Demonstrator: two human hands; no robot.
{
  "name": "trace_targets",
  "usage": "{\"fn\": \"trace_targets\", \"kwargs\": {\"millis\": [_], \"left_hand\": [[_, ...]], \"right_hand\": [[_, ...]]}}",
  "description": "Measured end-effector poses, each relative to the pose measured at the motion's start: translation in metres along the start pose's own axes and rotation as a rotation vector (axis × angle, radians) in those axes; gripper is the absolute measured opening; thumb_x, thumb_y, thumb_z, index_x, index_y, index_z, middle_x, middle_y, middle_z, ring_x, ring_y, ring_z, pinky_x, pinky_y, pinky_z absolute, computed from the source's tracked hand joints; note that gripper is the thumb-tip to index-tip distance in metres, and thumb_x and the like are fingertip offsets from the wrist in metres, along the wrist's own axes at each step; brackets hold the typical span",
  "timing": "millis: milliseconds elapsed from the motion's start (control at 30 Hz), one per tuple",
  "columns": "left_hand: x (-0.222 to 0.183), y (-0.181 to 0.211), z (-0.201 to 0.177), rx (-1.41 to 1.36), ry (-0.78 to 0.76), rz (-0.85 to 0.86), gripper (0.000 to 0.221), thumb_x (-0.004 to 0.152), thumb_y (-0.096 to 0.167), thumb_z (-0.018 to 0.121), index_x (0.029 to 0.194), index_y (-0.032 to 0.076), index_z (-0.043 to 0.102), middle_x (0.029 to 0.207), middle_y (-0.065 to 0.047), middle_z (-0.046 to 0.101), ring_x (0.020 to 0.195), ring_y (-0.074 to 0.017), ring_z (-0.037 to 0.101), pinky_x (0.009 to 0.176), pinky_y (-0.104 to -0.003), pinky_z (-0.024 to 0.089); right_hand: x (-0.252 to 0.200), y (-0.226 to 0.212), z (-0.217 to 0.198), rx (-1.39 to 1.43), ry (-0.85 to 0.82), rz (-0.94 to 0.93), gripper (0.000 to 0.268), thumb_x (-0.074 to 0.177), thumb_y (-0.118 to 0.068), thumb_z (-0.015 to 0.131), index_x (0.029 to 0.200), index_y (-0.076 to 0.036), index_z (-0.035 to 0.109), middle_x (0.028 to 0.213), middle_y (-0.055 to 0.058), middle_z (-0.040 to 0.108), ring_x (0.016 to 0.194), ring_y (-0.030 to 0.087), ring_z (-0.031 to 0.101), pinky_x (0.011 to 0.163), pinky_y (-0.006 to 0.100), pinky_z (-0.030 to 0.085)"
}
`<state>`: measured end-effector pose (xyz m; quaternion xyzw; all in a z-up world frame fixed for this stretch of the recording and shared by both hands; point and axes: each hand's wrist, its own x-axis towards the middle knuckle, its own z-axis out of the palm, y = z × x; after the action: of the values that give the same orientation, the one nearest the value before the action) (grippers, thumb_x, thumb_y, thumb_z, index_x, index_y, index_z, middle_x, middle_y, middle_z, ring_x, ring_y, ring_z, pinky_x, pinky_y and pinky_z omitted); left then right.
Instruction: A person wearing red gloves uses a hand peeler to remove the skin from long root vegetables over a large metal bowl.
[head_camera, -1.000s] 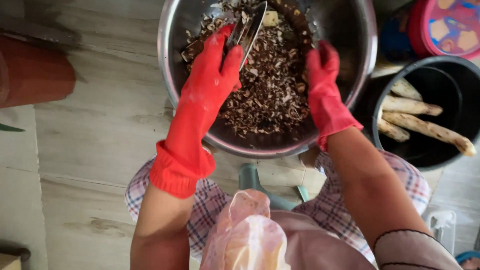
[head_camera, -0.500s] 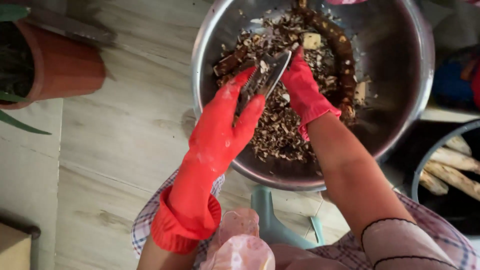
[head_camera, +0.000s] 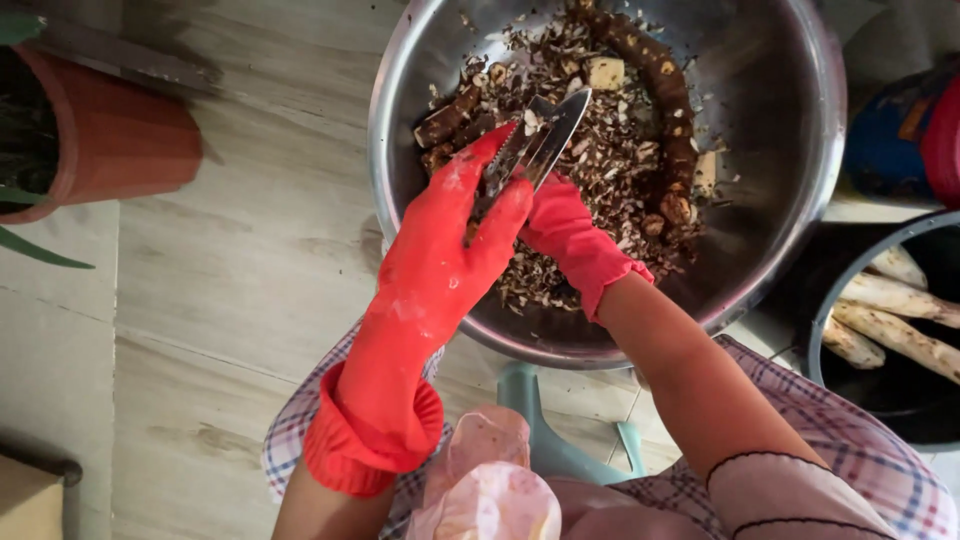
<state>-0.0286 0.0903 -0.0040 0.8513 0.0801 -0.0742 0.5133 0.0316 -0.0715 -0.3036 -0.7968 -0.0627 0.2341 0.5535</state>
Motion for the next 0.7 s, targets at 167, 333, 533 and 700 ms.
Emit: {"fn": "trace_targets", "kwargs": {"millis": [167,333,533,700], "left_hand": [[-0.004,0.01,-0.002,0.037,-0.018,0.09,0.054,0.103,0.042,0.047,0.148,0.013,0.047,0.152,-0.013,0.057,0.143,-0.0296,0.053,0.115,-0.04,0.041],[-0.004,0.007,-0.002,0.005,0.017,0.123,0.056,0.104,0.045,0.045,0.15,0.014,0.044,0.137,-0.011,0.065,0.113,-0.0232,0.065,0.103,-0.038,0.049],[0.0,-0.01,0.009,-0.193,0.088,0.091,0.047,0.104,0.027,0.047,0.15,0.019,0.044,0.147,-0.008,0.051,0.081,-0.0163,0.073,0.082,-0.03,0.063],[0.007,-0.003,0.014,-0.527,0.3,0.157,0.046,0.105,0.014,0.048,0.151,0.016,0.043,0.151,-0.005,0.048,0.069,-0.0134,0.072,0.063,-0.025,0.061]], "right_hand": [[-0.033,-0.007,-0.004,-0.147,-0.165,-0.174,0.054,0.076,-0.021,0.078,0.128,-0.011,0.061,0.117,0.012,0.067,0.103,0.023,0.066,0.095,0.038,0.052],[-0.075,-0.063,-0.023,0.626,0.283,0.584,0.046,0.08,-0.038,0.073,0.119,-0.015,0.067,0.11,0.004,0.073,0.102,0.015,0.067,0.088,0.031,0.055],[-0.068,-0.114,-0.07,1.471,0.378,0.289,0.033,0.069,-0.024,0.078,0.093,-0.004,0.068,0.085,0.009,0.068,0.079,0.029,0.067,0.078,0.047,0.061],[-0.058,-0.173,-0.131,1.729,-0.034,-0.024,0.065,0.072,-0.044,0.081,0.121,-0.004,0.064,0.148,0.049,0.045,0.135,0.063,0.051,0.113,0.067,0.046]]}}
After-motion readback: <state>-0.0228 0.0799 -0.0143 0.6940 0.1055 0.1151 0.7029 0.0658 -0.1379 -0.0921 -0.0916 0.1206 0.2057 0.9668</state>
